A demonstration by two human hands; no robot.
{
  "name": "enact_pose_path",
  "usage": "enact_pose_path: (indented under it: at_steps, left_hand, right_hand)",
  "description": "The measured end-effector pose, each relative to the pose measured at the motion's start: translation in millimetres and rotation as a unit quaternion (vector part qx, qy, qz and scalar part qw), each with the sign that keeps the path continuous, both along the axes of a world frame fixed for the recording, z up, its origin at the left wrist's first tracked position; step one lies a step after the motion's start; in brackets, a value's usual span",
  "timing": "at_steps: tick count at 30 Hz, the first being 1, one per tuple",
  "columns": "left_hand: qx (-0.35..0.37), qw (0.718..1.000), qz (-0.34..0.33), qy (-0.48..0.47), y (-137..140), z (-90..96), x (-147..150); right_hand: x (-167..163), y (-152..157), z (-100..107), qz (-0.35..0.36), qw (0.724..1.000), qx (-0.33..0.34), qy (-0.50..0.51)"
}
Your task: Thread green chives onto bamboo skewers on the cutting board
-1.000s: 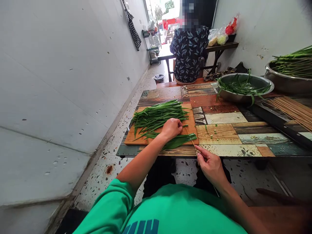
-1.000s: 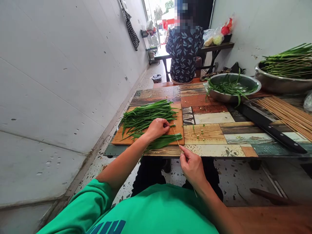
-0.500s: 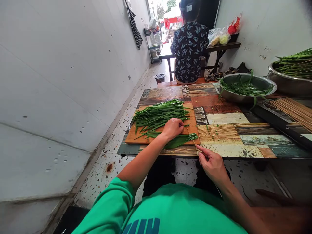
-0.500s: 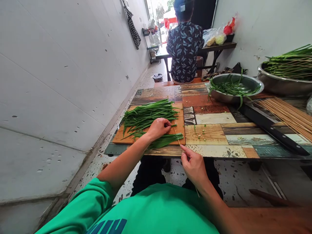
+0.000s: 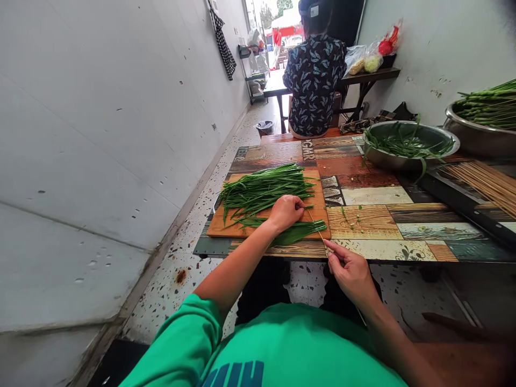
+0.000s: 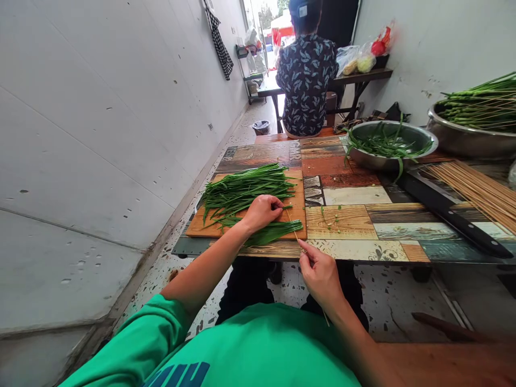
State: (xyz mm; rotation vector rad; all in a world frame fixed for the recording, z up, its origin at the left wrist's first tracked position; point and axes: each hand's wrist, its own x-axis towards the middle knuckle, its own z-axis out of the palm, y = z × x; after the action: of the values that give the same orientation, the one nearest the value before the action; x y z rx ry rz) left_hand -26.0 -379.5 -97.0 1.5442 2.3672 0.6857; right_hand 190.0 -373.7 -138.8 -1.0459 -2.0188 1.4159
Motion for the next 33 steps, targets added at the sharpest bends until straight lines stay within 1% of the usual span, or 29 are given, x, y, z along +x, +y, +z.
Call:
enact_pose_path:
  at_steps: [8,15,19,23,26,30,31,33]
  left_hand:
    - [0.014,1.000,-0.018,0.013,-1,-3.2,-2]
    - [0.030,0.999,-0.035,-0.004,0,-6.6,-7]
    - [0.045,0.998,-0.047,-0.008,-1,-9.3,-8]
    - [0.053,0.997,-0.060,-0.013,-3,-9.5,-6]
    - [0.055,0.994,-0.092,-0.034,-6,-8.3,-4]
    - [0.019,0.985,-0.143,-0.091,-10,-3.0,-5]
    - [0.012,0.984,-0.141,-0.104,-10,-1.4,-7]
    - [0.014,0.990,-0.109,-0.093,-10,1.4,-11]
  right_hand:
    - [-3,0,2,0.001,1.000,0.012,-0.009]
    - [-3,1,-1,0.005,1.000,0.029,-0.007]
    - [-6,2,2,0.018,0.998,0.054,-0.012]
    - [-11,3,4,0.022,0.994,0.101,-0.025]
    - [-15,3,4,0.018,0.990,0.133,-0.035]
    - [-16,2,2,0.018,0.988,0.152,-0.027]
    - [-15,2,1,0.018,0.988,0.152,-0.023]
    - [-14,1,0,0.015,0.989,0.149,-0.015]
